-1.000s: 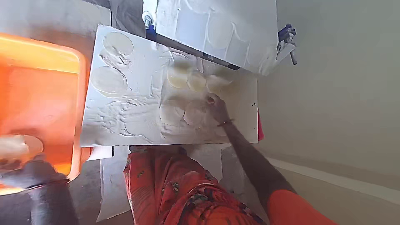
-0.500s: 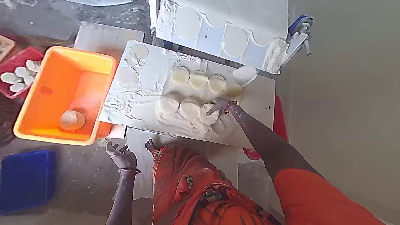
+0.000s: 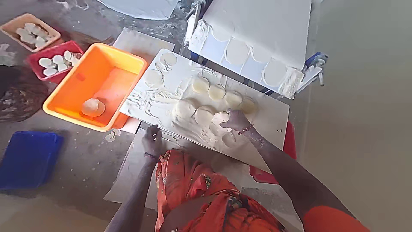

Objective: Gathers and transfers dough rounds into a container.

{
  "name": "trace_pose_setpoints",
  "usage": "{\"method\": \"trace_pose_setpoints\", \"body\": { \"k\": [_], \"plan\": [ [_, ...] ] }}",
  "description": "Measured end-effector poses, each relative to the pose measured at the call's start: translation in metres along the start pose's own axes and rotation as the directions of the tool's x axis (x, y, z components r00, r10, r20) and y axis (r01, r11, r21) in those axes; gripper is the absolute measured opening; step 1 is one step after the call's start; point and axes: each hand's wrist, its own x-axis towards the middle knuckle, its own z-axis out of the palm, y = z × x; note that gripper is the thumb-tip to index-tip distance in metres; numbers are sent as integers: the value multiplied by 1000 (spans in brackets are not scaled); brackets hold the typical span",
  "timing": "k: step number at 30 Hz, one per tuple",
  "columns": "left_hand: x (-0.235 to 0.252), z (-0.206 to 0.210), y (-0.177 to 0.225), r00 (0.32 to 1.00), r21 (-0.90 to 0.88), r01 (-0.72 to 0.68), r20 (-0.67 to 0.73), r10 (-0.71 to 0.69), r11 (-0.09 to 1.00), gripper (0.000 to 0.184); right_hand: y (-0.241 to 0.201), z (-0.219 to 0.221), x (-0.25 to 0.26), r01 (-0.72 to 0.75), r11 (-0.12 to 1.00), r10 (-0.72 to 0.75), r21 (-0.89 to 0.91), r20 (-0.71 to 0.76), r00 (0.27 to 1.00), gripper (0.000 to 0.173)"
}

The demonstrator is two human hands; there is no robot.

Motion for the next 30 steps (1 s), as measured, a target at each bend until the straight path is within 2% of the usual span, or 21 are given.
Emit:
{"method": "trace_pose_setpoints", "body": {
  "k": [2, 3, 5, 6, 7, 9, 10, 11, 13, 15, 17, 20, 22, 24, 26, 30],
  "plan": [
    [12, 22, 17, 990, -139, -28, 131, 47, 990, 38, -20, -23, -11, 39, 999, -38, 9, -28, 999, 65],
    [18, 35, 25, 978, -246, -15, 200, 66, 969, 42, -29, -35, -18, 70, 995, -66, 75, -45, 997, 63],
    [24, 58, 46, 916, -446, 115, 394, 79, 888, 62, -46, -55, -31, 143, 939, -127, 314, -71, 989, 55],
    [27, 72, 56, 878, -569, 200, 466, 112, 797, 75, -53, -62, -36, 175, 873, -160, 455, -71, 985, 48],
    [27, 84, 68, 849, -682, 316, 514, 124, 660, 86, -58, -67, -39, 194, 789, -195, 583, -61, 979, 43],
    [16, 97, 100, 802, -779, 548, 593, 73, 305, 92, -66, -71, -41, 148, 626, -215, 765, -13, 977, 39],
    [9, 99, 110, 778, -777, 612, 625, 65, 144, 89, -67, -68, -39, 125, 600, -206, 790, 2, 979, 40],
    [3, 101, 114, 763, -766, 642, 643, 68, 32, 87, -67, -64, -36, 113, 615, -196, 781, 13, 981, 45],
    [-5, 100, 116, 755, -752, 655, 654, 37, -69, 83, -69, -57, -36, 93, 709, -150, 699, 21, 988, 58],
    [-11, 93, 116, 765, -765, 641, 643, -28, -69, 73, -72, -48, -42, 132, 791, -128, 597, -48, 991, 67],
    [-16, 83, 115, 775, -780, 626, 624, -103, -16, 61, -76, -37, -48, 218, 859, -143, 463, -192, 971, 70],
    [-18, 69, 110, 800, -811, 585, 573, -176, 20, 53, -90, -21, -54, 410, 870, -259, 272, -456, 852, 48],
    [-17, 59, 105, 805, -824, 566, 557, -204, -17, 58, -102, -12, -54, 465, 854, -302, 235, -503, 810, 32],
    [-14, 49, 101, 805, -832, 553, 547, -229, -44, 63, -115, -7, -49, 449, 846, -287, 287, -464, 838, 25],
    [-9, 41, 95, 813, -844, 533, 530, -241, -58, 65, -130, -9, -43, 376, 844, -240, 382, -359, 902, 21],
    [3, 22, 76, 829, -859, 507, 510, -230, -78, 75, -157, -16, -31, 272, 838, -209, 473, -182, 961, 17]
  ]
}}
